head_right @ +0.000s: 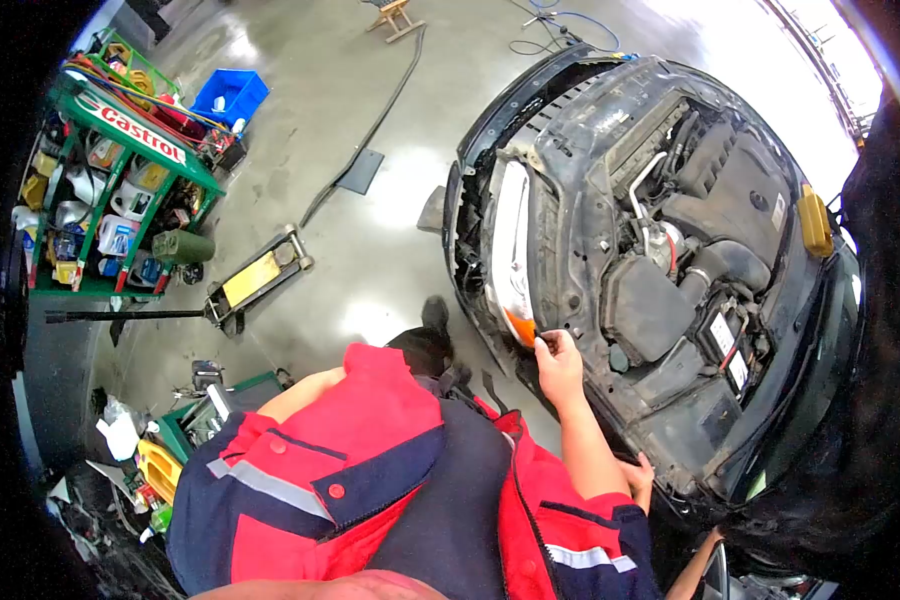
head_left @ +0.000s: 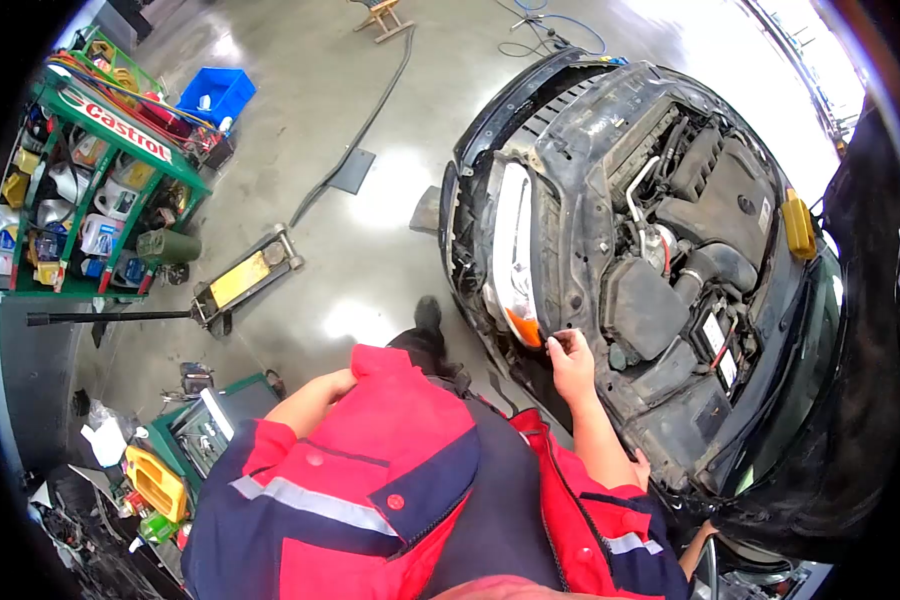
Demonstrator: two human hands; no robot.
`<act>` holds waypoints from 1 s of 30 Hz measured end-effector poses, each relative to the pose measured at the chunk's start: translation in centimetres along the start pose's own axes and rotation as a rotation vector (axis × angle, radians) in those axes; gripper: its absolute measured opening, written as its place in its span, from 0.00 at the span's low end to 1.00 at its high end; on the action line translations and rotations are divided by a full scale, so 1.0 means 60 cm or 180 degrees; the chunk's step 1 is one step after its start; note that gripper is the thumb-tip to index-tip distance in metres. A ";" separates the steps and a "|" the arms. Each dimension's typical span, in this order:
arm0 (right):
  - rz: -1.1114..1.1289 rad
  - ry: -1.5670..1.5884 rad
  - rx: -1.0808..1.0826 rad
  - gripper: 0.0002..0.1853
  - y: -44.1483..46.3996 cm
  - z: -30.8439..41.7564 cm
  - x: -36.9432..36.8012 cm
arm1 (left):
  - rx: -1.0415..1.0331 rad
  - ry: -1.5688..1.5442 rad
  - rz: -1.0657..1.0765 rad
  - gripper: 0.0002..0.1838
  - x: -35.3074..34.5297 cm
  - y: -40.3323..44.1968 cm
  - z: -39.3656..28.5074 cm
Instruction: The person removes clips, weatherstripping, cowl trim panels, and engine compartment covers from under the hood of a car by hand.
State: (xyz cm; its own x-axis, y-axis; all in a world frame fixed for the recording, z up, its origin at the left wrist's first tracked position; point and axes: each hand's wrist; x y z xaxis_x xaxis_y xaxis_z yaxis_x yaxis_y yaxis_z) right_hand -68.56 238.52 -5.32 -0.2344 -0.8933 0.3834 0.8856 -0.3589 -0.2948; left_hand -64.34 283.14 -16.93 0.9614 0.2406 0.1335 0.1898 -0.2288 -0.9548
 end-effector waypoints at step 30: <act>0.3502 -0.1076 0.2718 0.09 0.344 0.641 -0.826 | -0.2218 -0.3170 -0.3177 0.24 0.589 -0.268 0.149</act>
State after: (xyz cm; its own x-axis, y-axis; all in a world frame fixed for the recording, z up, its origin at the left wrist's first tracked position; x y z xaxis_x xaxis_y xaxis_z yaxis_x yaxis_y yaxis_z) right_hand -23.27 285.80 3.24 0.7141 -0.4557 0.5314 0.5447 0.8386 -0.0128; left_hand -35.19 303.74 0.77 -0.0622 0.9908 0.1206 0.9643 0.0908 -0.2486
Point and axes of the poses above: each hand's wrist, its own y-axis towards the middle knuckle, its own x-axis out of the back of the hand, z = x × y, and after that the axes turned 1 degree about -z, right-handed
